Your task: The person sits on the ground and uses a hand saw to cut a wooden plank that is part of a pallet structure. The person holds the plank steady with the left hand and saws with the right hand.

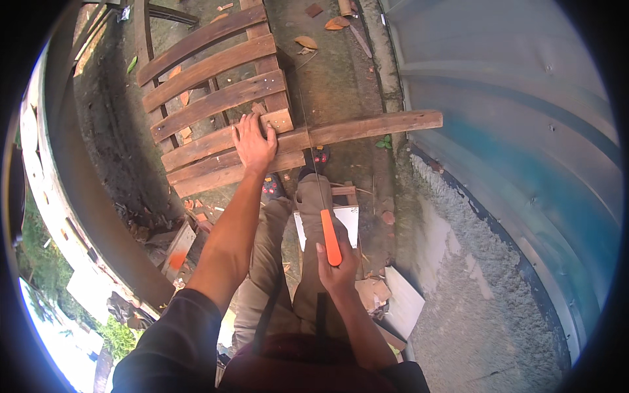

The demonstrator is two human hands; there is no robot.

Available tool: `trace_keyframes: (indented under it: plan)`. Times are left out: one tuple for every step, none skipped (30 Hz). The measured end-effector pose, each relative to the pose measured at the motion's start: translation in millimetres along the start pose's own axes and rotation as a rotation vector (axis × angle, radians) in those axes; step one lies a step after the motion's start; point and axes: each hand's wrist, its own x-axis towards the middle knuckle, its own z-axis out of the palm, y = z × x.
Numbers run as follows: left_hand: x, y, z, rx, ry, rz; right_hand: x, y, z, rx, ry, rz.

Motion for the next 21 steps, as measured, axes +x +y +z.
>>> trace_keyframes:
  plan:
    - [-1, -1, -1, -0.013, -0.009, -0.012, -3, -3, -7, -0.008, -0.023, 0.015]
    - [-1, -1, -2, -0.025, -0.018, -0.023, -7, -8, -15, -0.016, -0.045, 0.029]
    - [-2, 1, -2, -0.022, -0.014, -0.024, -12, -14, -23, -0.025, -0.068, 0.047]
    - [-2, 1, -3, -0.015, -0.011, -0.019, -17, -22, -27, -0.075, -0.074, 0.036]
    - [-1, 1, -2, -0.009, -0.007, -0.015, -21, -31, -33, -0.079, -0.089, 0.084]
    - [-1, 1, -2, -0.006, -0.005, -0.015, -26, -39, -39, -0.086, -0.11, 0.134]
    - [-2, 2, -2, -0.003, -0.001, -0.017, -30, -44, -43, -0.093, -0.132, 0.183]
    - [-2, 1, -3, 0.0, 0.002, -0.019, -33, -45, -45, -0.13, -0.15, 0.231]
    - [-3, 0, -3, -0.004, 0.001, -0.018, -31, -53, -42, -0.118, -0.141, 0.214]
    - [-3, 0, -3, -0.008, -0.002, -0.019, -23, -68, -35, -0.107, -0.134, 0.2]
    - [-1, 1, -3, -0.012, -0.005, -0.021, -12, -77, -29, -0.097, -0.128, 0.185]
    - [-1, 2, -3, -0.014, -0.014, -0.02, 4, -71, -19, -0.154, -0.122, 0.154]
    - [-1, 3, -4, -0.015, -0.022, -0.02, 34, -66, -5, -0.162, -0.094, 0.157]
    - [-2, 3, -5, -0.015, -0.032, -0.026, 71, -64, 13, -0.173, -0.072, 0.161]
    - [-1, 2, -5, -0.009, -0.034, -0.024, 105, -61, 32, -0.15, -0.058, 0.167]
    - [-1, 2, -5, -0.003, -0.037, -0.023, 135, -56, 50, -0.18, -0.045, 0.116]
    - [-1, 1, -6, 0.001, -0.05, -0.014, 155, -51, 70, -0.175, -0.012, 0.085]
    - [0, 0, -6, 0.007, -0.059, -0.012, 169, -43, 87, -0.167, 0.024, 0.049]
    - [-2, 1, -6, 0.008, -0.064, -0.013, 177, -36, 96, -0.153, -0.013, 0.058]
    - [-5, 1, -6, 0.008, -0.07, -0.012, 182, -30, 102, -0.139, -0.048, 0.068]
    - [-4, -1, -8, 0.012, -0.07, -0.019, 185, -29, 108, -0.122, -0.092, 0.072]
